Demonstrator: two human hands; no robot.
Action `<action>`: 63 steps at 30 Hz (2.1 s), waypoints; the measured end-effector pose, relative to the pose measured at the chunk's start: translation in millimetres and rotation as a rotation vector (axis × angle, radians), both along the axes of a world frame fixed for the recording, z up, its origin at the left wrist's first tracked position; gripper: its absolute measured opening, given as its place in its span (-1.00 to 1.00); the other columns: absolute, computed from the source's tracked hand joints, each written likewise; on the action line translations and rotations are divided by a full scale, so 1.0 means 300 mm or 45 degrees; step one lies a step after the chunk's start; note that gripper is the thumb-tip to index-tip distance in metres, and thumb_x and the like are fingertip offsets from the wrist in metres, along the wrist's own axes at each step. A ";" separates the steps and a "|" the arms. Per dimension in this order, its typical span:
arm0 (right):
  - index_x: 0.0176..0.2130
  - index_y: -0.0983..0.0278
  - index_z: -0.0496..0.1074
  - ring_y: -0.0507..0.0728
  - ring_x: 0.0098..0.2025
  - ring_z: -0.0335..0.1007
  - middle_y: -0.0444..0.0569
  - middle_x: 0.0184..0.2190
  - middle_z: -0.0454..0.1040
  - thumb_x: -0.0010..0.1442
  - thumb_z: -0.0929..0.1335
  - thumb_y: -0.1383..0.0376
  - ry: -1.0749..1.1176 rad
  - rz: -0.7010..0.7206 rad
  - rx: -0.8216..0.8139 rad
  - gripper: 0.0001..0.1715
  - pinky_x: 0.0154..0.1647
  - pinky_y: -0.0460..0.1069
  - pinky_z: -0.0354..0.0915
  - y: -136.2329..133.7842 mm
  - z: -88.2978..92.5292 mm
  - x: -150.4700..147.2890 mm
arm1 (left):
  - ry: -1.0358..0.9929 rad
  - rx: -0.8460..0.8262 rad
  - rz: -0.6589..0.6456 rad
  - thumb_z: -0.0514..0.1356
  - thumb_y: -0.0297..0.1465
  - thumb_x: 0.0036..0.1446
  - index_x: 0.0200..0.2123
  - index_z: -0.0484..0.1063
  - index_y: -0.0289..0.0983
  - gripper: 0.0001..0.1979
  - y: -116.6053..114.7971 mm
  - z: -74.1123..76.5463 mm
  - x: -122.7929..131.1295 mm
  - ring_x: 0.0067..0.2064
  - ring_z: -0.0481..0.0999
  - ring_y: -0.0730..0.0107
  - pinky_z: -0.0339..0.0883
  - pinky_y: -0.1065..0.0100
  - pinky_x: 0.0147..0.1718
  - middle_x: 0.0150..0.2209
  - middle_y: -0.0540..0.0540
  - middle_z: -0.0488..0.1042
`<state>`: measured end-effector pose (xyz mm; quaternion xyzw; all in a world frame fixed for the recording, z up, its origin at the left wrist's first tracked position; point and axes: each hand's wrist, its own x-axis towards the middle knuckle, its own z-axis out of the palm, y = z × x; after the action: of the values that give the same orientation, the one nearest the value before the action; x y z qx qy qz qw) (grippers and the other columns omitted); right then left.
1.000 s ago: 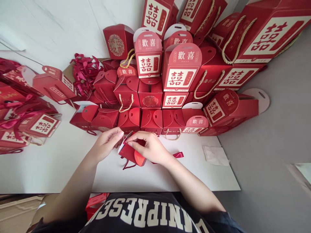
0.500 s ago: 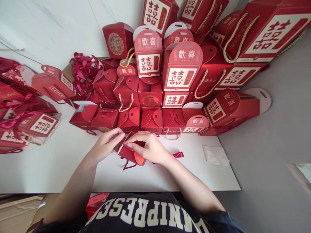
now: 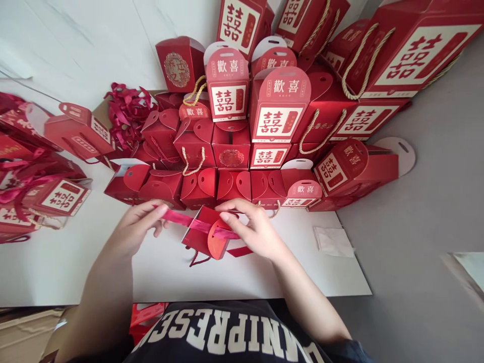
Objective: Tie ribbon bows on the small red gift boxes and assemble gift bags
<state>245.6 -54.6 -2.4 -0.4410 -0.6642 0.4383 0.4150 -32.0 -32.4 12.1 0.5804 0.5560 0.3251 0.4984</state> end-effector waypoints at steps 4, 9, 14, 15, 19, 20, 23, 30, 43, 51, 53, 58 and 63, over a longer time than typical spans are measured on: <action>-0.10 0.17 0.48 0.14 -0.06 0.47 -0.05 -0.14 0.56 0.33 0.33 0.15 -0.147 -0.043 -0.101 -0.79 0.01 0.03 0.32 -0.043 -0.061 0.106 | -0.128 0.053 0.352 0.27 -0.23 0.15 -0.35 0.43 -0.29 -0.77 0.006 0.026 -0.101 -0.39 0.43 0.44 0.24 0.47 -0.55 -0.44 -0.01 0.43; 0.02 0.14 0.38 0.17 0.10 0.39 -0.02 0.03 0.48 0.31 0.34 0.15 -0.177 0.055 -0.156 -0.70 0.17 0.11 0.25 -0.090 -0.148 0.113 | -0.192 0.030 0.543 0.20 -0.36 0.20 -0.33 0.41 -0.33 -0.87 -0.003 0.068 -0.142 -0.36 0.42 0.51 0.26 0.52 -0.50 -0.34 -0.01 0.52; -0.08 0.21 0.42 0.21 -0.01 0.39 0.05 -0.08 0.48 0.26 0.37 0.21 -0.116 0.004 -0.126 -0.78 0.10 0.16 0.26 -0.089 -0.186 0.053 | -0.258 0.069 0.637 0.13 -0.43 0.22 -0.34 0.37 -0.34 -0.91 -0.009 0.093 -0.146 -0.38 0.44 0.53 0.29 0.52 -0.48 -0.35 0.02 0.59; -0.17 0.22 0.44 0.22 -0.02 0.38 0.05 -0.11 0.48 0.26 0.37 0.22 -0.104 -0.004 -0.131 -0.85 0.09 0.17 0.25 -0.086 -0.186 0.051 | -0.276 0.079 0.660 0.15 -0.44 0.20 -0.35 0.37 -0.33 -0.92 -0.008 0.091 -0.154 -0.39 0.45 0.53 0.30 0.52 -0.49 -0.36 0.04 0.60; -0.32 0.25 0.42 0.20 -0.02 0.40 0.05 -0.12 0.51 0.27 0.37 0.18 0.048 0.083 -0.253 -0.81 0.11 0.15 0.23 -0.084 -0.164 0.079 | -0.377 0.173 0.652 0.24 -0.39 0.08 -0.38 0.43 -0.35 -0.88 0.004 0.055 -0.208 -0.43 0.49 0.47 0.33 0.51 -0.57 -0.36 -0.04 0.63; -0.34 0.25 0.41 0.18 -0.09 0.44 0.04 -0.18 0.53 0.28 0.36 0.16 0.108 0.135 -0.311 -0.77 0.06 0.12 0.28 -0.088 -0.157 0.091 | -0.415 0.213 0.651 0.27 -0.38 0.04 -0.39 0.44 -0.35 -0.86 0.008 0.043 -0.219 -0.44 0.49 0.46 0.33 0.51 -0.59 -0.37 -0.06 0.63; -0.40 0.27 0.39 0.15 -0.30 0.49 -0.03 -0.44 0.53 0.32 0.33 0.12 0.261 0.260 -0.459 -0.67 -0.14 0.08 0.38 -0.099 -0.145 0.118 | -0.596 0.268 0.753 0.30 -0.41 -0.02 -0.39 0.43 -0.32 -0.87 0.018 0.020 -0.222 -0.42 0.54 0.41 0.42 0.48 -0.50 -0.40 -0.06 0.64; -0.44 0.26 0.38 0.07 -0.39 0.39 -0.11 -0.51 0.44 0.31 0.33 0.12 0.434 0.100 -0.413 -0.64 -0.27 0.00 0.34 -0.083 -0.133 0.175 | -1.033 0.144 0.678 0.25 -0.46 0.06 -0.46 0.34 -0.31 -0.88 -0.002 0.017 -0.143 -0.41 0.48 0.47 0.47 0.40 -0.26 -0.55 0.07 0.45; -0.45 0.25 0.39 -0.02 -0.51 0.20 -0.17 -0.52 0.31 0.13 0.49 0.18 0.275 -0.471 -0.084 -0.71 -0.58 -0.12 0.19 0.007 -0.016 0.310 | -0.989 0.363 0.203 0.36 -0.24 -0.08 -0.65 0.04 -0.30 -0.48 -0.005 0.015 -0.105 -0.40 0.28 0.38 0.31 0.33 -0.33 -0.61 0.01 0.20; -0.36 0.25 0.48 -0.03 -0.48 0.37 -0.18 -0.47 0.44 -0.07 0.59 0.29 0.544 -0.741 0.115 -0.71 -0.47 -0.12 0.33 0.057 0.086 0.314 | -0.835 0.674 -0.227 0.30 -0.31 0.06 -0.71 0.16 -0.31 -0.54 0.082 0.195 -0.035 -0.53 0.28 0.44 0.21 0.36 -0.49 -0.70 -0.01 0.22; -0.35 0.24 0.49 -0.05 -0.49 0.36 -0.20 -0.48 0.45 -0.08 0.59 0.33 0.663 -0.774 0.229 -0.72 -0.45 -0.13 0.35 0.075 0.121 0.303 | -0.772 0.743 -0.357 0.27 -0.33 0.13 -0.65 0.31 -0.34 -0.63 0.094 0.231 -0.012 -0.51 0.33 0.43 0.22 0.34 -0.49 -0.63 -0.05 0.34; -0.15 0.20 0.54 -0.08 -0.51 0.35 -0.24 -0.48 0.45 -0.03 0.55 0.37 0.875 -0.715 0.367 -0.61 -0.42 -0.16 0.37 0.111 0.212 0.248 | -0.610 0.787 -0.646 0.39 -0.41 0.04 -0.30 0.65 -0.27 -0.89 0.078 0.296 0.079 -0.39 0.51 0.33 0.35 0.33 -0.46 -0.44 -0.13 0.57; 0.07 0.17 0.43 -0.04 -0.46 0.38 -0.23 -0.44 0.46 0.01 0.53 0.38 0.771 -0.431 0.281 -0.37 -0.34 -0.10 0.42 0.107 0.263 0.119 | -0.516 0.548 -0.257 0.44 -0.50 -0.07 -0.12 0.61 -0.17 -0.63 0.043 0.302 0.207 -0.43 0.58 0.39 0.45 0.43 -0.47 -0.42 -0.05 0.61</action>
<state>281.5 -22.6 76.3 -0.3476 -0.4721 0.3999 0.7046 30.1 -19.4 102.7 0.6482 0.3032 0.4933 0.4945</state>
